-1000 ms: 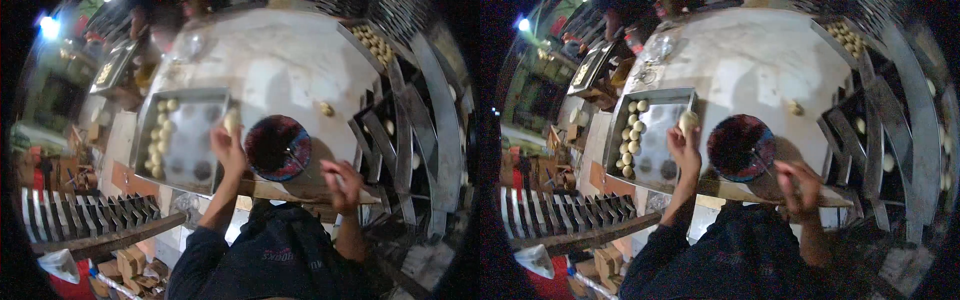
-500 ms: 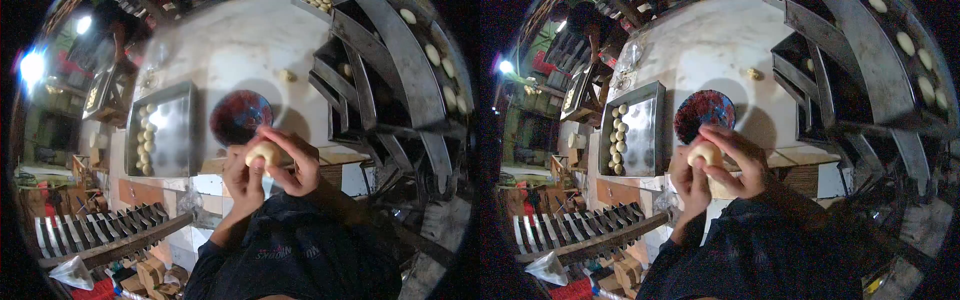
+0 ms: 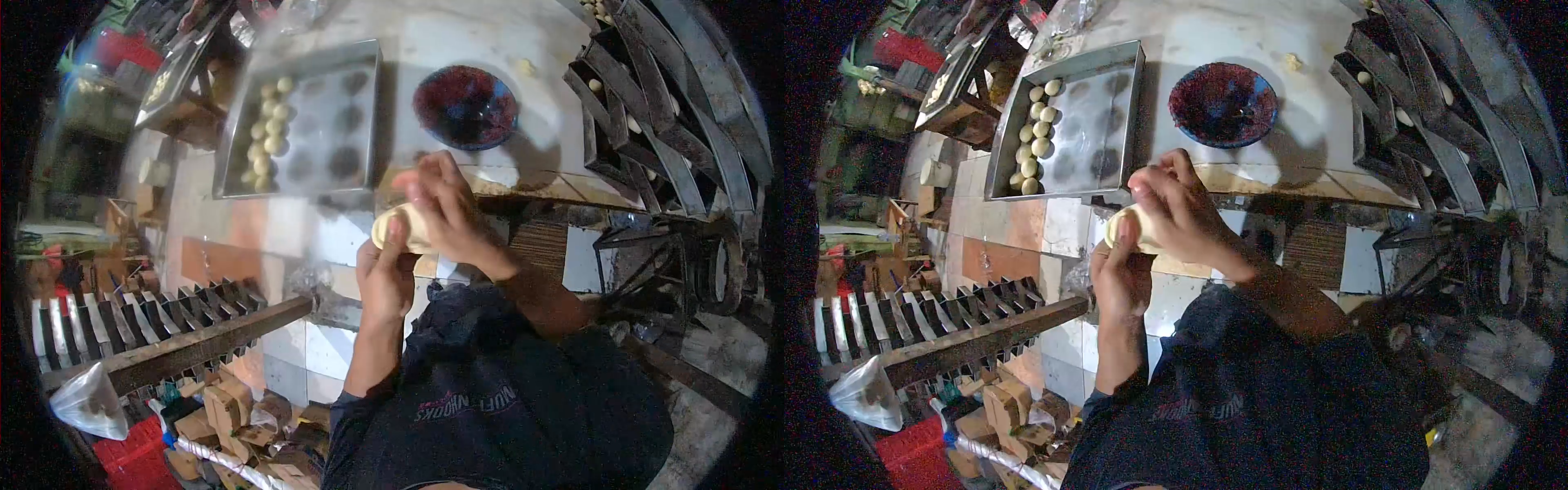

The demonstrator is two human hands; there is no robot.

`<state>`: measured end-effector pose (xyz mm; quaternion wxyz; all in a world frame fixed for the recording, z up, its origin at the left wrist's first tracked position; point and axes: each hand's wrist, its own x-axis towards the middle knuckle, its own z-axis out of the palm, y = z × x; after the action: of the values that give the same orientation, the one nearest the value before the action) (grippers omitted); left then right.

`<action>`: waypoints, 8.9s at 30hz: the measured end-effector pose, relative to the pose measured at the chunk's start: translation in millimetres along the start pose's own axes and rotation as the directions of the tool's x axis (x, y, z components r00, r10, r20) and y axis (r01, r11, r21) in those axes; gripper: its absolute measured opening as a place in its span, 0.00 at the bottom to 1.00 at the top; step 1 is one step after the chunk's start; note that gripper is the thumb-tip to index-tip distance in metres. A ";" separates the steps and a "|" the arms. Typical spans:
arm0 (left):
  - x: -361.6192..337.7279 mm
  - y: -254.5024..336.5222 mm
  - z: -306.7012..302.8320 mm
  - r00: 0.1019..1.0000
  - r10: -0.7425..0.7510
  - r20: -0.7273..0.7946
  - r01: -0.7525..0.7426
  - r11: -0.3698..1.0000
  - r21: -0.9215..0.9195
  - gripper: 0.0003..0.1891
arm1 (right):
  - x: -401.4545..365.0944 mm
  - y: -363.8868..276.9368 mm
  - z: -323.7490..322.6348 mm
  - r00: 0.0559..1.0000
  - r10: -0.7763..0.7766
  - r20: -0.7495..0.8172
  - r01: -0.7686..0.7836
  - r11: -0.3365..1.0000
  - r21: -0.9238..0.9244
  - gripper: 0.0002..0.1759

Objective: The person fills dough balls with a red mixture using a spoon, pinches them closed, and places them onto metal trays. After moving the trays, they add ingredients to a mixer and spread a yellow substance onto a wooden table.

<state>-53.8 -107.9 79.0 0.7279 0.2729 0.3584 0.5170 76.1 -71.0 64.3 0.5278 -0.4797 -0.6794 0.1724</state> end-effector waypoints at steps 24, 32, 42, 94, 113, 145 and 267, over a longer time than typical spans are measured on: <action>163.9 -78.8 -22.1 0.889 -0.328 0.319 0.238 0.927 0.288 0.23 | 59.3 201.4 -99.8 0.826 0.480 0.297 -0.124 0.668 -0.734 0.07; 182.2 -98.3 -13.4 0.836 -0.412 0.363 0.318 0.902 0.291 0.23 | 79.0 216.1 -105.9 0.845 0.406 0.349 -0.034 0.691 -0.722 0.09; 182.3 -95.0 -7.4 0.844 -0.450 0.292 0.308 0.853 0.422 0.23 | 87.2 246.9 -107.4 0.773 0.349 0.530 0.053 0.797 -0.602 0.11; -12.8 20.3 -51.9 0.825 0.519 0.222 -0.520 0.852 -0.060 0.36 | 6.5 -89.6 7.0 0.942 -0.334 0.038 0.335 0.942 -0.015 0.09; -36.4 -17.2 12.8 0.846 0.440 0.302 -0.484 0.871 0.085 0.33 | -31.1 -103.2 -81.2 0.983 -0.183 0.010 0.183 0.977 -0.112 0.15; 28.8 -111.6 422.8 0.196 -0.194 0.961 -0.578 0.769 0.273 0.24 | -5.3 -59.5 -516.8 0.885 -0.273 0.378 0.450 0.713 -0.538 0.15; -77.9 -355.6 -203.4 0.879 0.082 -0.470 -0.150 0.982 -0.110 0.10 | -478.6 207.6 -415.9 -0.031 0.997 -0.078 -0.918 -0.059 -0.392 0.15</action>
<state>-35.5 -289.0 -296.3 0.6066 0.1095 0.4666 0.6343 532.4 -483.4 -194.1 0.0746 -0.8732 -0.2103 0.4333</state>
